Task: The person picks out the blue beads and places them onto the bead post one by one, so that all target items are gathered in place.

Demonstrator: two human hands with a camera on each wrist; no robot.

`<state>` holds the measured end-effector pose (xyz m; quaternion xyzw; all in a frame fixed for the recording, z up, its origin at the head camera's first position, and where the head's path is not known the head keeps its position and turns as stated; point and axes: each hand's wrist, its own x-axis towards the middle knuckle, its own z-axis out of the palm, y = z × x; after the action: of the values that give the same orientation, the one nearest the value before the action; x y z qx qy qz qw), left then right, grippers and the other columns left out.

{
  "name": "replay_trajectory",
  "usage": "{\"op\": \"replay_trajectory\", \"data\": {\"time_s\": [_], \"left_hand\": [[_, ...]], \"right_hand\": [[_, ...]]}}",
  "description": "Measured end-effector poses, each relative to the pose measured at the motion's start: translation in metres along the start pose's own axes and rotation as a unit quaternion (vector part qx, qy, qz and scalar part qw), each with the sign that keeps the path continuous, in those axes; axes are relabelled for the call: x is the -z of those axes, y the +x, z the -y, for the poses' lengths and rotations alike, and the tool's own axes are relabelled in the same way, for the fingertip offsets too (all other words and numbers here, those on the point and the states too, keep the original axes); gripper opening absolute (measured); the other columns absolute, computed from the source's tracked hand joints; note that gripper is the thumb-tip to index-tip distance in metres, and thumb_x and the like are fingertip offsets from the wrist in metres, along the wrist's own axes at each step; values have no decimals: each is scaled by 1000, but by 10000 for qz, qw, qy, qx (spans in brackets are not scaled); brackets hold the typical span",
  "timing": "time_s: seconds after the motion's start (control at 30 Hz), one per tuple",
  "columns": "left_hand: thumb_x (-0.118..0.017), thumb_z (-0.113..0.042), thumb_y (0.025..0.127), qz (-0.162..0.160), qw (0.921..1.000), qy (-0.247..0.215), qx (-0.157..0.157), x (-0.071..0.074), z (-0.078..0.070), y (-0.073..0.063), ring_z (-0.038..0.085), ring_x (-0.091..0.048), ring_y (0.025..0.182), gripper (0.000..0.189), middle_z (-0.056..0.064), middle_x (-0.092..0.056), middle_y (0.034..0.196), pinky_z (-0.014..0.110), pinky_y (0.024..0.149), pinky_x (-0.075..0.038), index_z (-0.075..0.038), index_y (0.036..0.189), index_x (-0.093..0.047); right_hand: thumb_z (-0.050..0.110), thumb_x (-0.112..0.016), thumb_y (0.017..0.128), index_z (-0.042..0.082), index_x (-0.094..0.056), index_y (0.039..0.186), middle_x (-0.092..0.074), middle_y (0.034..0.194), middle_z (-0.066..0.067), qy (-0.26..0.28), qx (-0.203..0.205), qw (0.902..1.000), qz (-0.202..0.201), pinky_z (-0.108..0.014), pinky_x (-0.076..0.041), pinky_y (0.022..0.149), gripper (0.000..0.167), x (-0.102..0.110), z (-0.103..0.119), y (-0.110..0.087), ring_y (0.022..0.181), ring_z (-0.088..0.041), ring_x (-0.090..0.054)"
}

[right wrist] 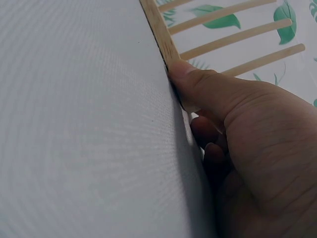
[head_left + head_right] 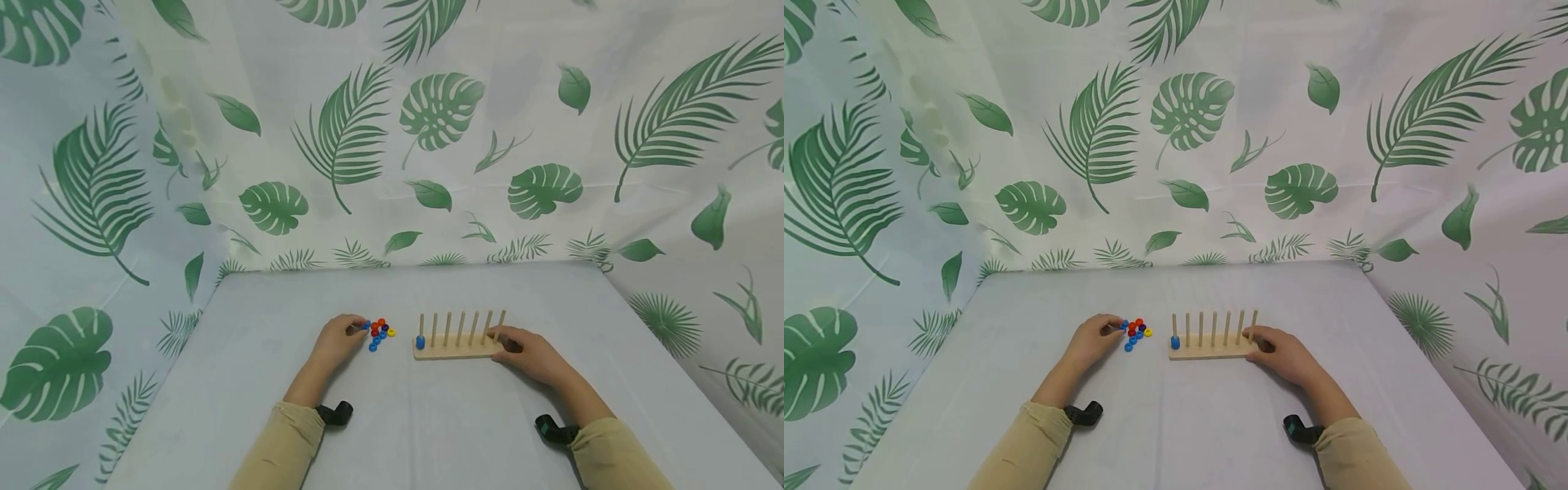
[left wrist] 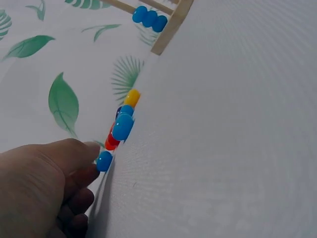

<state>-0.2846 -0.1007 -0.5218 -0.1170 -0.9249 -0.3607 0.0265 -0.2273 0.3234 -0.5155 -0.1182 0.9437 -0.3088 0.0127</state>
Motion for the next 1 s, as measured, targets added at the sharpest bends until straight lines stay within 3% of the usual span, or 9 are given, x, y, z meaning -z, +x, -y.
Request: {"op": "replay_trajectory", "data": {"time_s": [0.23, 0.6, 1.0], "left_hand": [[-70, -25, 93, -28, 10000, 56, -71, -1, 1, -3, 22, -62, 100, 22, 5, -69, 110, 41, 88, -52, -14, 112, -72], [-72, -25, 92, -58, 9998, 164, -136, -1, 3, -2, 17, -56, 90, 19, 3, -67, 104, 36, 80, -49, -14, 107, -72], [-72, -27, 91, -43, 9997, 218, -70, -3, 4, -2, 18, -57, 94, 18, 3, -66, 107, 37, 83, -50, -15, 105, -72]], "right_hand": [[44, -72, 87, 28, -61, 134, -61, 134, -9, -57, 23, 10000, -40, -53, -47, 93, 50, -1, -1, 1, 115, -30, -59], [44, -72, 88, 29, -61, 133, -63, 130, -6, -55, 87, 9999, -54, -49, -48, 90, 49, -1, -1, 1, 109, -24, -59], [43, -72, 88, 27, -60, 134, -59, 138, -11, -19, 39, 10000, -20, -58, -45, 98, 51, -1, -1, 0, 123, -36, -56]]}}
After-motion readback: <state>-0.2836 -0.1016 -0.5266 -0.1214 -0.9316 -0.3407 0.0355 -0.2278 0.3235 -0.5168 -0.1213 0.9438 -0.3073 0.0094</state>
